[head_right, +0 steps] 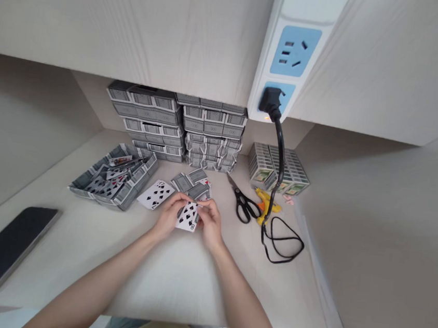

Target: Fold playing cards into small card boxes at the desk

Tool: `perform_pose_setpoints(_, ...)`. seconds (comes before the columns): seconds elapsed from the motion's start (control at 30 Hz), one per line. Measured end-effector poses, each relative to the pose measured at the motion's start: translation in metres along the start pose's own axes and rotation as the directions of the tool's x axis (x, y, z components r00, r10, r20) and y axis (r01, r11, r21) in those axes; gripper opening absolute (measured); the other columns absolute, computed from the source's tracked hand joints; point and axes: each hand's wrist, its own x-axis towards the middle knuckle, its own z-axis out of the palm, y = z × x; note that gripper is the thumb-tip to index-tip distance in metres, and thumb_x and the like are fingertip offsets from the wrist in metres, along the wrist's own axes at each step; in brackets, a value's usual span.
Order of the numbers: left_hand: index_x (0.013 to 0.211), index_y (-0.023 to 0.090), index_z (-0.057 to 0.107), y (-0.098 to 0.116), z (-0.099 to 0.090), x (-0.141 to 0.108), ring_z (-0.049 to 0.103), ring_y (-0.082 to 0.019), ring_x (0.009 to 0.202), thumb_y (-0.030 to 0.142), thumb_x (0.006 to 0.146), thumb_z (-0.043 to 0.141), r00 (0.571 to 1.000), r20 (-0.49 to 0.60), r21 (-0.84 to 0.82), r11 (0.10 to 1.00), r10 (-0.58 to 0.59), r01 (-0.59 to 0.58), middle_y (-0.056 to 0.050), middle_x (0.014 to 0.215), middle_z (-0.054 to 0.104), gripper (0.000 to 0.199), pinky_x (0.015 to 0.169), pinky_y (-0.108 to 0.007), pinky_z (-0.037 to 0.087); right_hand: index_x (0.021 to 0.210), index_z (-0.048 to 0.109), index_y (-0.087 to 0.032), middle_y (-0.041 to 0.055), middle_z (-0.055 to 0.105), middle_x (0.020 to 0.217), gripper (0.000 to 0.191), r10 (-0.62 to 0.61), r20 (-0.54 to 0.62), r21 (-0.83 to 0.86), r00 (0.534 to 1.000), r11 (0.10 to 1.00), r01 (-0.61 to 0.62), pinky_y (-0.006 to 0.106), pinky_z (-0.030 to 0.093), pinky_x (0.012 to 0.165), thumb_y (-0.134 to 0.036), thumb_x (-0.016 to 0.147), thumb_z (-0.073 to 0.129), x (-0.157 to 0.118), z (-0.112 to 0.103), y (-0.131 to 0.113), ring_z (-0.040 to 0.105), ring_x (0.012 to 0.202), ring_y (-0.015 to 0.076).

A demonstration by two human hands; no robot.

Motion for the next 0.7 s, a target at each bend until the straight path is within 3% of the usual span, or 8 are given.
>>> perform_pose_setpoints(0.1,0.069,0.018,0.054,0.0,-0.003,0.003,0.048,-0.012,0.063,0.021,0.072,0.042,1.0,-0.014,-0.013,1.0,-0.017,0.017,0.002,0.067,0.053,0.013,0.057,-0.023,0.037,0.088,0.052,-0.022,-0.0034,0.055,0.063,0.026,0.071,0.066,0.043,0.995,0.996,-0.074,0.02,0.038,0.035,-0.038,0.069,0.059,0.0,0.004,-0.003,0.05,0.048,0.0118)
perform_pose_setpoints(0.23,0.067,0.017,0.054,0.0,-0.001,0.001,0.048,-0.012,0.062,0.022,0.071,0.043,0.999,0.029,-0.036,0.999,-0.023,0.024,0.001,0.067,0.055,0.012,0.055,-0.022,0.037,0.08,0.053,-0.018,-0.002,0.055,0.057,0.035,0.208,0.054,0.058,0.977,0.976,-0.211,0.021,0.036,0.03,-0.052,0.073,0.051,0.002,0.003,-0.003,0.049,0.04,0.0113)
perform_pose_setpoints(0.43,0.065,0.017,0.053,0.001,-0.001,-0.002,0.045,-0.011,0.054,0.022,0.07,0.044,0.995,0.091,-0.047,0.998,-0.037,0.041,0.003,0.059,0.051,0.012,0.05,-0.022,0.035,0.062,0.051,-0.015,-0.0041,0.048,0.038,0.034,0.252,0.068,-0.05,0.965,0.967,-0.249,0.019,0.022,0.022,-0.047,0.071,0.056,0.003,0.0,0.0,0.037,0.023,0.0074)
perform_pose_setpoints(0.53,0.064,0.017,0.054,0.001,-0.004,-0.001,0.045,-0.011,0.057,0.02,0.069,0.044,0.994,0.107,-0.048,0.999,0.004,0.001,0.002,0.061,0.052,0.012,0.054,-0.022,0.035,0.064,0.051,-0.015,-0.0082,0.04,0.033,0.033,0.288,0.12,-0.074,0.95,0.957,-0.28,0.017,0.013,0.023,-0.047,0.072,0.057,0.001,-0.002,-0.006,0.026,0.021,0.0036)
perform_pose_setpoints(0.7,0.067,0.017,0.055,0.0,-0.006,0.0,0.047,-0.011,0.06,0.022,0.07,0.043,0.988,0.152,-0.064,0.998,0.03,-0.021,0.002,0.064,0.054,0.013,0.056,-0.023,0.035,0.071,0.052,-0.015,-0.0117,0.033,0.033,0.033,0.315,0.201,-0.093,0.928,0.949,-0.302,0.016,0.012,0.025,-0.046,0.07,0.061,0.0,-0.006,-0.014,0.019,0.024,0.0017)
